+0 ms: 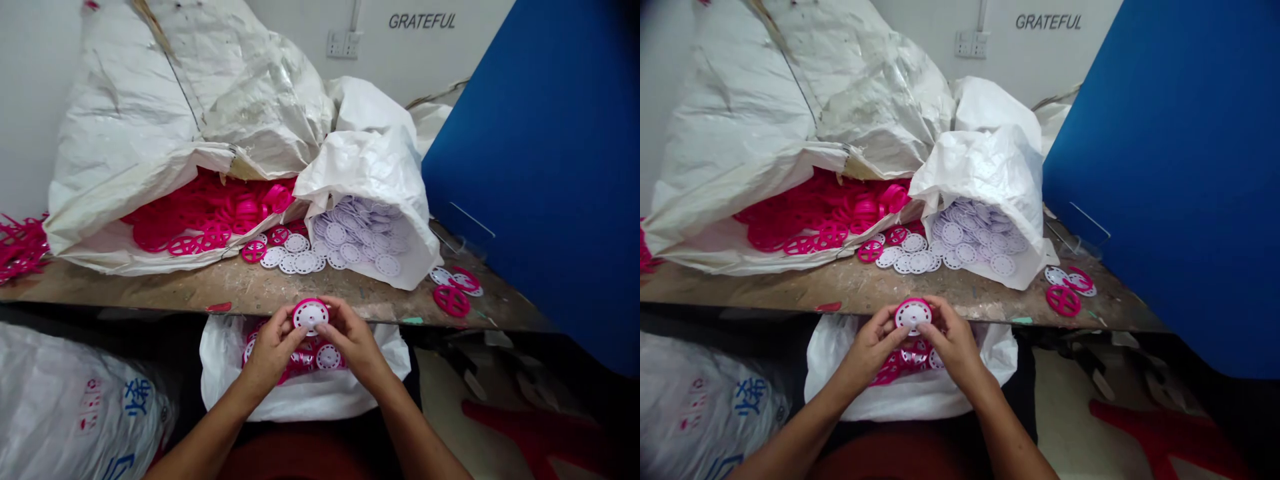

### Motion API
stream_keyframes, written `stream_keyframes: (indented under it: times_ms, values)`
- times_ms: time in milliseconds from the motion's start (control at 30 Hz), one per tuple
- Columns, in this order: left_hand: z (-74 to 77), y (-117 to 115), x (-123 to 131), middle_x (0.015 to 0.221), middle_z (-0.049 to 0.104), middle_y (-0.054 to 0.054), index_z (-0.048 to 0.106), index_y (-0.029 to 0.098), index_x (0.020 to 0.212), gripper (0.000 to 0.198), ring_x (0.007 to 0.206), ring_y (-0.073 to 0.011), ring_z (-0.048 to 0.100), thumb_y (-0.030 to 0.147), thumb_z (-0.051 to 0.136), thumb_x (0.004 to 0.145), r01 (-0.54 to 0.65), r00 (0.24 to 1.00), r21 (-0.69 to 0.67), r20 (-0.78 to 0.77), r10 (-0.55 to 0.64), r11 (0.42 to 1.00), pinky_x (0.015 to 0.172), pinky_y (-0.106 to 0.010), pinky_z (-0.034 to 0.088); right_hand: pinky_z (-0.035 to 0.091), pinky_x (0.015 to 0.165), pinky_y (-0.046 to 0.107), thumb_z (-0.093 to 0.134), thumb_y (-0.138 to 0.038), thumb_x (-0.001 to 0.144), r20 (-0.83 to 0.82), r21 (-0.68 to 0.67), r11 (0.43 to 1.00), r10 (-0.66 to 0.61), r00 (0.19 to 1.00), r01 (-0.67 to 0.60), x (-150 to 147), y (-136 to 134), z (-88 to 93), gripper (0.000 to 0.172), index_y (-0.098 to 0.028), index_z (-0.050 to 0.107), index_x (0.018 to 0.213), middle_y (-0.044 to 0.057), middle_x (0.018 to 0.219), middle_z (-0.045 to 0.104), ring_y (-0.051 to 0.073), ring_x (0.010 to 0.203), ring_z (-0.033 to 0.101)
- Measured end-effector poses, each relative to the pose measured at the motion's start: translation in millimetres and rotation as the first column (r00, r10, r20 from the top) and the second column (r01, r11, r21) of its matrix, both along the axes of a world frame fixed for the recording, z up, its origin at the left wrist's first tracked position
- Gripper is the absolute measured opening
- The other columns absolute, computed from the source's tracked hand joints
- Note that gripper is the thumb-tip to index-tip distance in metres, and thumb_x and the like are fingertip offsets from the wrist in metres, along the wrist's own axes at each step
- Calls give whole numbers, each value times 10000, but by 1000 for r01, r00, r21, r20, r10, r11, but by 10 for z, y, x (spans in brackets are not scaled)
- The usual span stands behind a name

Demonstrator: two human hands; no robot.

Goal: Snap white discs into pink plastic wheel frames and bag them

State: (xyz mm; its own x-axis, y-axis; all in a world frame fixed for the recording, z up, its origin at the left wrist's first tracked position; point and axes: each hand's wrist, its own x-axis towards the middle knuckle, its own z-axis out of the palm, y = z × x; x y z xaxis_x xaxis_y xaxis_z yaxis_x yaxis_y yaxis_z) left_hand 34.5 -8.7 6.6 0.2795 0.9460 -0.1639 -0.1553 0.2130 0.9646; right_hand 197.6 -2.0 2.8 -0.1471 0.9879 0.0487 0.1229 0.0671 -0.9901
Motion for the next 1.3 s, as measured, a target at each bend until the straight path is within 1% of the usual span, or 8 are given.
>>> stream_keyframes:
  times_ms: [333, 467, 600, 800, 967, 1133, 1200, 1300]
  values:
    - [-70, -98, -277, 924, 699, -55, 574, 207, 1110, 308, 773, -185, 665, 308, 578, 819, 131, 959, 61, -261, -110, 990, 680, -271, 512, 476, 717, 280, 590, -302, 822, 388, 85, 965, 199, 900, -250, 46, 132, 133, 331, -240, 589, 1147, 40, 961, 654, 181, 823, 619]
    - [74, 275, -642, 954, 703, -53, 610, 218, 1116, 305, 803, -192, 659, 289, 573, 822, 41, 777, 333, -603, 179, 942, 743, -295, 498, 453, 731, 303, 500, -323, 866, 551, 277, 957, -88, 830, -82, -17, 677, 189, 273, -213, 643, 1070, 62, 918, 632, 188, 797, 592]
    - [87, 927, -912, 1016, 662, -72, 637, 195, 1009, 212, 967, -215, 607, 206, 473, 876, 109, 442, 657, -704, 556, 746, 854, -341, 467, 438, 782, 328, 535, -314, 842, 692, 322, 946, -253, 676, 25, -222, 1150, 114, 376, -182, 590, 1190, 102, 1031, 590, 232, 917, 579]
    - [-90, 1424, -1051, 983, 606, -72, 642, 181, 881, 147, 956, -214, 567, 188, 496, 867, 240, 343, 656, -747, 570, 716, 861, -351, 459, 406, 714, 307, 642, -263, 755, 768, 261, 965, -224, 600, 26, -305, 1263, 88, 383, -187, 593, 1128, 105, 1115, 544, 230, 898, 566]
    - [-68, 1060, -917, 1025, 596, -79, 613, 176, 928, 165, 978, -213, 551, 181, 453, 892, 332, 391, 639, -763, 515, 694, 864, -348, 451, 376, 560, 244, 543, -416, 818, 289, 95, 993, -97, 952, 73, -166, 1033, 130, 236, -189, 530, 757, -21, 641, 539, 132, 585, 505]
    - [17, 533, -556, 1072, 614, -64, 644, 209, 890, 163, 1048, -234, 532, 206, 481, 888, 412, 604, 728, -669, 434, 548, 934, -408, 425, 327, 428, 198, 512, -475, 830, -101, -175, 976, 116, 988, -132, -178, 723, 207, 281, -210, 444, 767, -71, 529, 517, 88, 415, 458]
    - [56, 391, -422, 1205, 571, -68, 644, 216, 886, 106, 1164, -263, 485, 220, 542, 858, 264, 732, 744, -569, 375, 614, 993, -443, 393, 318, 408, 186, 536, -454, 819, -162, -169, 975, 117, 980, -144, -181, 633, 228, 267, -211, 431, 778, -70, 570, 538, 75, 406, 453]
    - [116, 285, -255, 1314, 514, -100, 547, 237, 1122, 307, 1144, -271, 538, 265, 601, 821, -54, 944, 459, -266, 195, 887, 894, -427, 490, 302, 384, 178, 524, -447, 830, -219, -141, 984, 76, 973, -109, -155, 533, 239, 258, -212, 424, 794, -68, 589, 531, 65, 394, 424]
